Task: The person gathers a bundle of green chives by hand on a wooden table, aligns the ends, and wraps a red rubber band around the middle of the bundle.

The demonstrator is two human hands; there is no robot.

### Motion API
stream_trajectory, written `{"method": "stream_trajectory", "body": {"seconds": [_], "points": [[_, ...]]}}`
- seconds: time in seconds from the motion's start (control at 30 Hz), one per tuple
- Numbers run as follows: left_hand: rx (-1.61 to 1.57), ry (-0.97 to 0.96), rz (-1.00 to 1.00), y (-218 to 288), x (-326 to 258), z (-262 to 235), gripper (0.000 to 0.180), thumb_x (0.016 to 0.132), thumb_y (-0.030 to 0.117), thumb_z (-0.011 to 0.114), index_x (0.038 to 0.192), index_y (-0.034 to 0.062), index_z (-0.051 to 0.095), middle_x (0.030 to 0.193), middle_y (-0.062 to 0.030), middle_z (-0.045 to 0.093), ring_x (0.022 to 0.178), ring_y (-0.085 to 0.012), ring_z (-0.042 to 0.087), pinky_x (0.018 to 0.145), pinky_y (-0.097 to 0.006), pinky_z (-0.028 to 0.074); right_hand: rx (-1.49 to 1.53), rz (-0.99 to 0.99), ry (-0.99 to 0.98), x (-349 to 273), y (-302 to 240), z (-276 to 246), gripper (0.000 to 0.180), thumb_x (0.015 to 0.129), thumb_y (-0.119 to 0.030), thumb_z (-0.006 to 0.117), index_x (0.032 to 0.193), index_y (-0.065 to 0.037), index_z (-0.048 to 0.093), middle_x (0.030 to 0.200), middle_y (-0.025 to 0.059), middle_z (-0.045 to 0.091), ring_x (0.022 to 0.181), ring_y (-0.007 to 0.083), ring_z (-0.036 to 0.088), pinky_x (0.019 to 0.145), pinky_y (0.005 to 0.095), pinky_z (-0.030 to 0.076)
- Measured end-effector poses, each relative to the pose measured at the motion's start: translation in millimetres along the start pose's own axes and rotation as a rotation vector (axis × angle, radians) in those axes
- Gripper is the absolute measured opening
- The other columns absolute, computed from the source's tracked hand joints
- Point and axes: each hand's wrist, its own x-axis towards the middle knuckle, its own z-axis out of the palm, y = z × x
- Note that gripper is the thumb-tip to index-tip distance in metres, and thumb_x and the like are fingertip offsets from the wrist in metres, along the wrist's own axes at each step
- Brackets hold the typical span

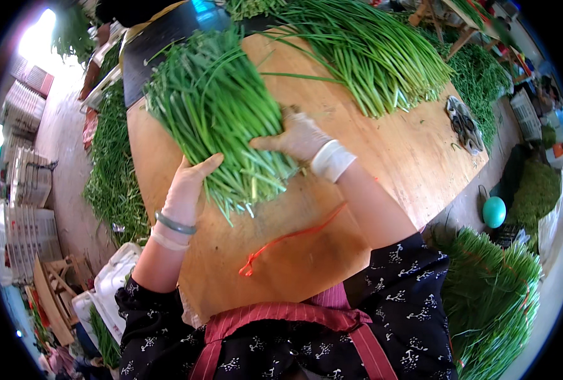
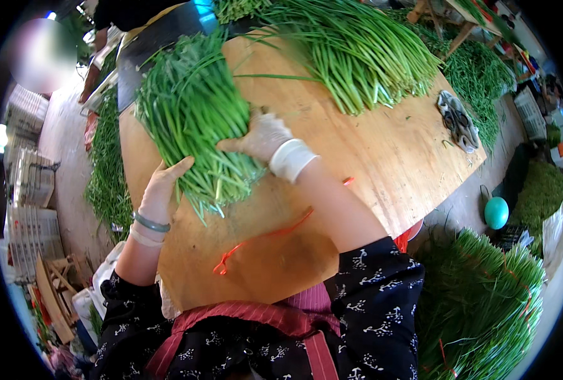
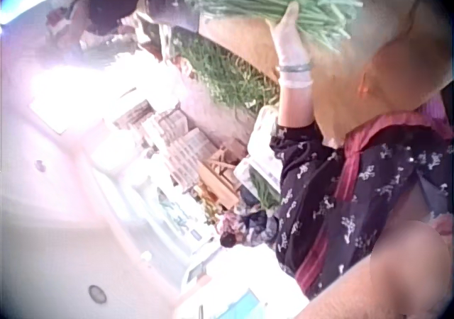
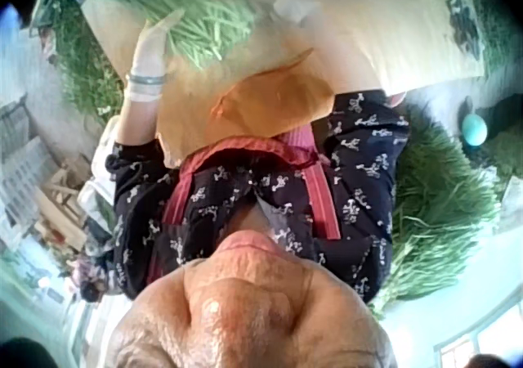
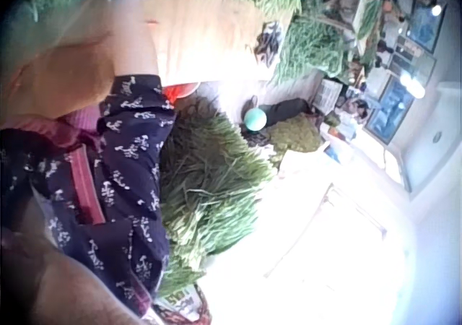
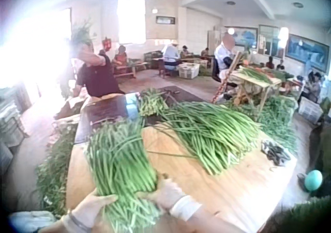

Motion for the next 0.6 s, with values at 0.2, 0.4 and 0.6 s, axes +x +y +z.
{"method": "stream_trajectory", "body": {"seconds": [0.2,0.4,0.6], "points": [[0.025,0.108,-0.031,11.7,-1.5,-29.9,0.049,0.083,0.007,0.063,0.128,0.0037,0.042,0.117,-0.0056,0.055,0.105,-0.0162,0.053,0.092,-0.029,0.041,-0.108,-0.040,0.112,17.2,12.3,-56.6,0.066,0.079,-0.063,0.052,0.112,-0.006,0.060,0.107,0.0173,0.063,0.101,0.0307,0.059,0.085,0.0391,0.045],[-0.075,0.097,-0.142,23.0,18.9,-32.3,0.040,0.086,0.020,0.063,0.120,0.0060,0.048,0.115,-0.0055,0.055,0.101,-0.0163,0.054,0.085,-0.032,0.047,0.193,-0.079,0.061,47.2,53.4,-41.3,0.059,0.089,-0.052,0.046,0.115,-0.001,0.058,0.109,0.0130,0.063,0.102,0.0241,0.058,0.087,0.0324,0.043],[-0.156,0.113,0.014,-1.8,4.3,-54.1,0.037,0.089,0.021,0.056,0.121,0.0054,0.047,0.113,-0.0069,0.057,0.098,-0.0184,0.057,0.085,-0.035,0.048,0.038,-0.247,-0.407,15.1,-18.5,16.2,0.075,0.084,-0.057,0.050,0.133,-0.001,0.038,0.130,0.0212,0.047,0.121,0.0317,0.044,0.101,0.0362,0.033]]}}
